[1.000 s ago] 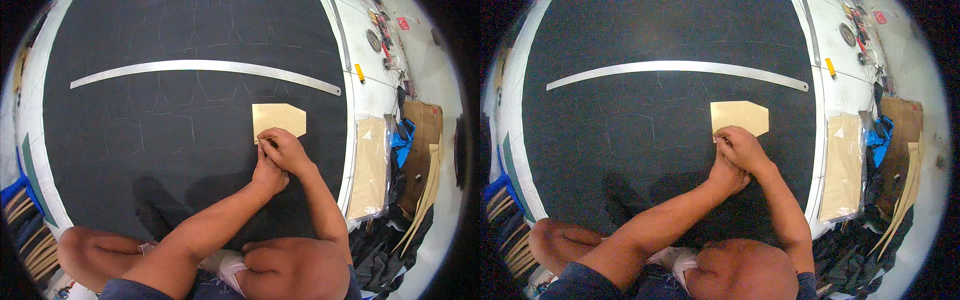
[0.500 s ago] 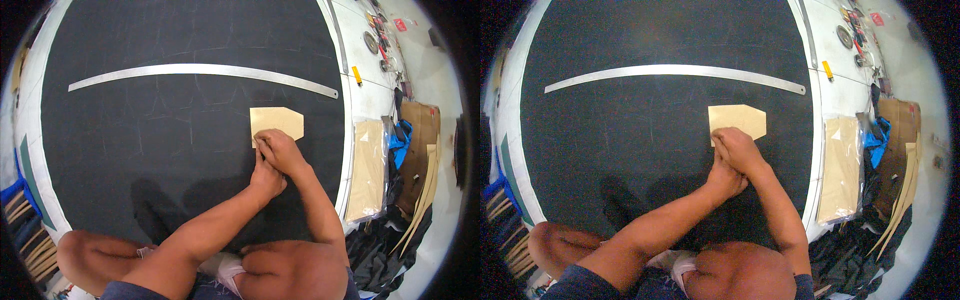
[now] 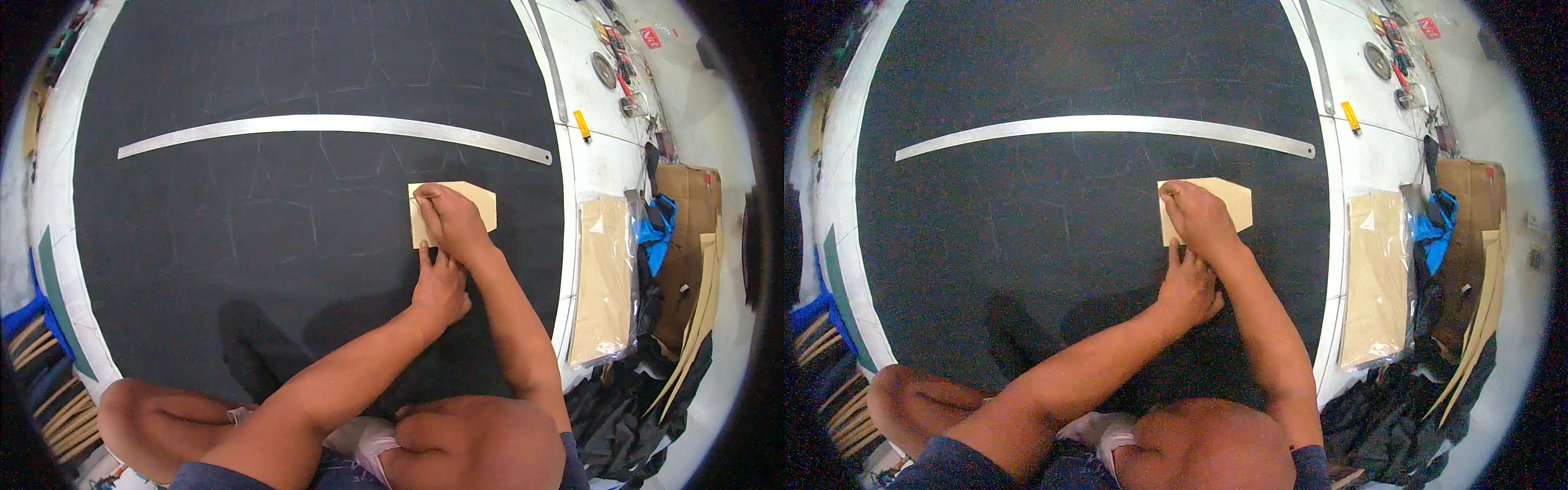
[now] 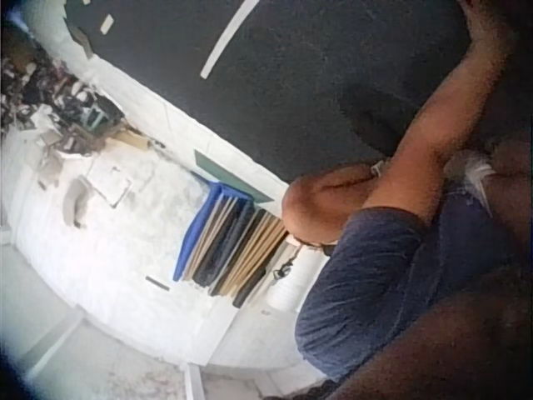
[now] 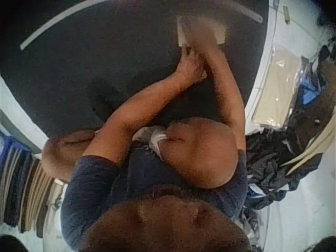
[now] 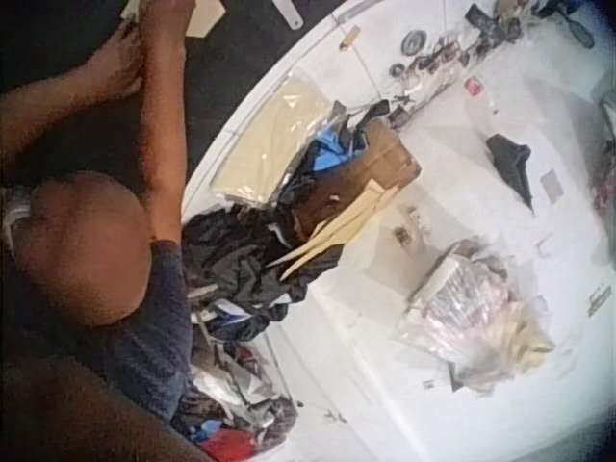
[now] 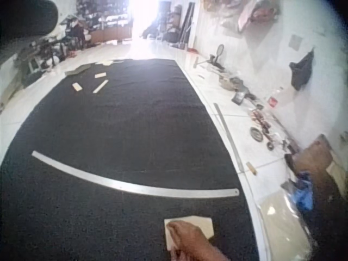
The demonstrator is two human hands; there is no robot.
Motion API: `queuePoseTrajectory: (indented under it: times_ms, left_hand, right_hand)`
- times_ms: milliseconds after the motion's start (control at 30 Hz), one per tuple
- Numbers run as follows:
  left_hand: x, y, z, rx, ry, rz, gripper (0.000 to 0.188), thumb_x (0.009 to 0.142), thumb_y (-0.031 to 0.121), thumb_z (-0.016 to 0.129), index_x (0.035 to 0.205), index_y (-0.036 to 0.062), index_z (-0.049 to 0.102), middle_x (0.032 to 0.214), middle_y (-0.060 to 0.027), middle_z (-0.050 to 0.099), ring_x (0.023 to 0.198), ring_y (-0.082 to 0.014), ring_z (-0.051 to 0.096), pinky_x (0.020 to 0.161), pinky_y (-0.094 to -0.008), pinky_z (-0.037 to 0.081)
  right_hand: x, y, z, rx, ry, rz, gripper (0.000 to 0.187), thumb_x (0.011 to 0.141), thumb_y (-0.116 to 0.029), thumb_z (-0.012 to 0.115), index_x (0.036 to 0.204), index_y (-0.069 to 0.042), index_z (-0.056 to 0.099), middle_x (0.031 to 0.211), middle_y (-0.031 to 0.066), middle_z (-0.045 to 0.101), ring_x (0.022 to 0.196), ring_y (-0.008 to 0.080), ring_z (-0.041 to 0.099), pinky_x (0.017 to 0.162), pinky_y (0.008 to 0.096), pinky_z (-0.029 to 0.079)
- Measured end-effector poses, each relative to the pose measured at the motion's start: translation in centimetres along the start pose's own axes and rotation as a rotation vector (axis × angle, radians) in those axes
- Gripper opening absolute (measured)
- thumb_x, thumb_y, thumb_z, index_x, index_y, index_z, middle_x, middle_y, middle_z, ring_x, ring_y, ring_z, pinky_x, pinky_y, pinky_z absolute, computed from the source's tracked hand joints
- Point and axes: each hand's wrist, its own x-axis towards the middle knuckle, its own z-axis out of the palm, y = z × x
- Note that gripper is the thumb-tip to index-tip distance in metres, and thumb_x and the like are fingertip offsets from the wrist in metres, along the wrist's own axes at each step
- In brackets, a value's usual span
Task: The person uses a pencil to trace the outline of a cardboard template onto a large piece of black fabric while sitting on the floor, then stands up and places the template into a plastic bag.
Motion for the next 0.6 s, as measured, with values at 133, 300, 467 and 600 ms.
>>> queuePoseTrajectory:
  times_ms: [133, 300, 467, 600]
  left_hand:
    - [0.2, 0.0, -0.3, 0.022, 0.009, -0.011, 0.073, 0.089, 0.042, 0.060, 0.148, 0.0019, 0.045, 0.157, -0.0254, 0.035, 0.146, -0.0443, 0.029, 0.116, -0.0688, 0.026]
    - [-0.1, -0.2, 0.8, 0.032, 0.124, -0.010, 0.075, 0.089, 0.042, 0.060, 0.146, -0.0032, 0.046, 0.152, -0.0299, 0.039, 0.143, -0.0484, 0.033, 0.115, -0.0670, 0.028]
    - [0.2, -0.2, 0.8, 0.055, 0.092, -0.032, 0.076, 0.088, 0.043, 0.060, 0.146, -0.0045, 0.045, 0.148, -0.0329, 0.043, 0.140, -0.0502, 0.037, 0.115, -0.0664, 0.028]
    - [0.2, 0.1, 0.5, 0.072, 0.159, -0.035, 0.076, 0.088, 0.043, 0.060, 0.145, -0.0050, 0.046, 0.147, -0.0332, 0.044, 0.139, -0.0502, 0.038, 0.116, -0.0667, 0.027]
  right_hand:
    - [0.9, 0.2, 0.9, -0.006, 0.083, -0.019, 0.020, 0.101, -0.023, 0.056, 0.113, -0.008, 0.064, 0.107, 0.0135, 0.072, 0.098, 0.0354, 0.068, 0.084, 0.0447, 0.056]
    - [1.0, 0.1, 1.1, -0.014, 0.115, -0.001, 0.020, 0.102, -0.024, 0.056, 0.112, -0.008, 0.064, 0.106, 0.0135, 0.072, 0.096, 0.0348, 0.069, 0.083, 0.0441, 0.056]
    - [1.1, -0.5, 1.0, 0.104, 0.147, 0.081, 0.021, 0.102, -0.023, 0.057, 0.110, -0.006, 0.067, 0.106, 0.0145, 0.072, 0.095, 0.0355, 0.070, 0.083, 0.0438, 0.056]
    - [1.1, 0.0, 0.6, 0.122, 0.196, 0.103, 0.021, 0.101, -0.022, 0.059, 0.110, -0.005, 0.068, 0.100, 0.0149, 0.074, 0.091, 0.0335, 0.071, 0.080, 0.0391, 0.055]
